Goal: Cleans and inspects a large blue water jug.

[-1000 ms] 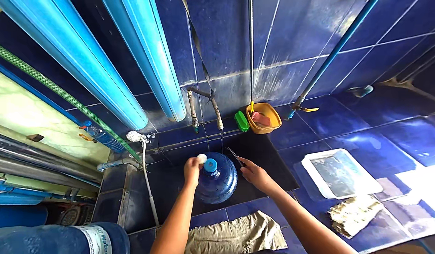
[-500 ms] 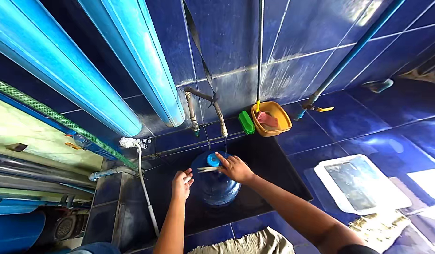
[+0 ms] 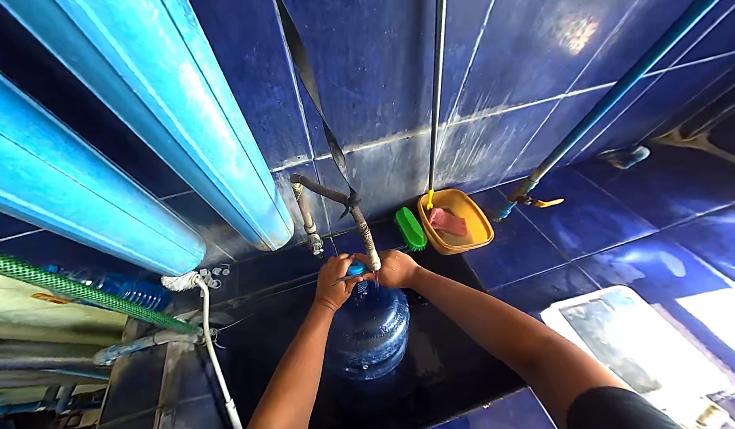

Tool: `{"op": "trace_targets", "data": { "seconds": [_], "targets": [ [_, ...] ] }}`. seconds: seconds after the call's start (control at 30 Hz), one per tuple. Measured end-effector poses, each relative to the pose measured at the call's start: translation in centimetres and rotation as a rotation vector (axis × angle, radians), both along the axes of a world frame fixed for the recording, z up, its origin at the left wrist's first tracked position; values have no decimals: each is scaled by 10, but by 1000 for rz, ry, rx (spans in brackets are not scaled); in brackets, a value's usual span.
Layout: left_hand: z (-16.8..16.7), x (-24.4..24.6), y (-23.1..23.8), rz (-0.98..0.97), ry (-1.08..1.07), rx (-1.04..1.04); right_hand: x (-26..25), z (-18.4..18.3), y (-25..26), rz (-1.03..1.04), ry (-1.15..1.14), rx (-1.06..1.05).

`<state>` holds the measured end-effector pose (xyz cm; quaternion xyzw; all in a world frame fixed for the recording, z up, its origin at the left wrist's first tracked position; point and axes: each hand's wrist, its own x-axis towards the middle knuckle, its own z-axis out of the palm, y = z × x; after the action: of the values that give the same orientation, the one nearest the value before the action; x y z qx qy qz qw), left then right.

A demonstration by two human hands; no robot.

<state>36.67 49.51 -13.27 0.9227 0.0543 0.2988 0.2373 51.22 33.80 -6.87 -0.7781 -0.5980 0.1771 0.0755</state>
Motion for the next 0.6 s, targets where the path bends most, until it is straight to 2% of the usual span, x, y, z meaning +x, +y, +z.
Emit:
{"op": "trace_targets", "data": {
  "seconds": [0.07,0.13,0.23,0.27,0.33,0.37,0.43,0.5,0.6],
  "targets": [
    [18,9,-20,157,16,-250,-6,12,3,-115,87,111],
    [29,29,-42,346,-3,-622,-5,22,19,-206,197,178],
    [17,35,-64,356,-83,-1146,16,11,32,-229,484,149],
    [18,26,-73,299,-70,-1221,20,6,27,-277,599,136],
    [19,1,-90,178,42,-1227,25,-8,5,-483,767,142],
    [21,-12,-96,178,117,-1219,28,-15,-9,-574,798,149],
    [29,-33,-92,302,240,-1313,32,-24,-40,-719,834,149],
    [34,-47,-63,464,290,-1446,26,-28,-71,-804,856,135],
    [32,-48,-3,663,276,-1374,-16,-33,-108,-816,896,56]
  ]
}}
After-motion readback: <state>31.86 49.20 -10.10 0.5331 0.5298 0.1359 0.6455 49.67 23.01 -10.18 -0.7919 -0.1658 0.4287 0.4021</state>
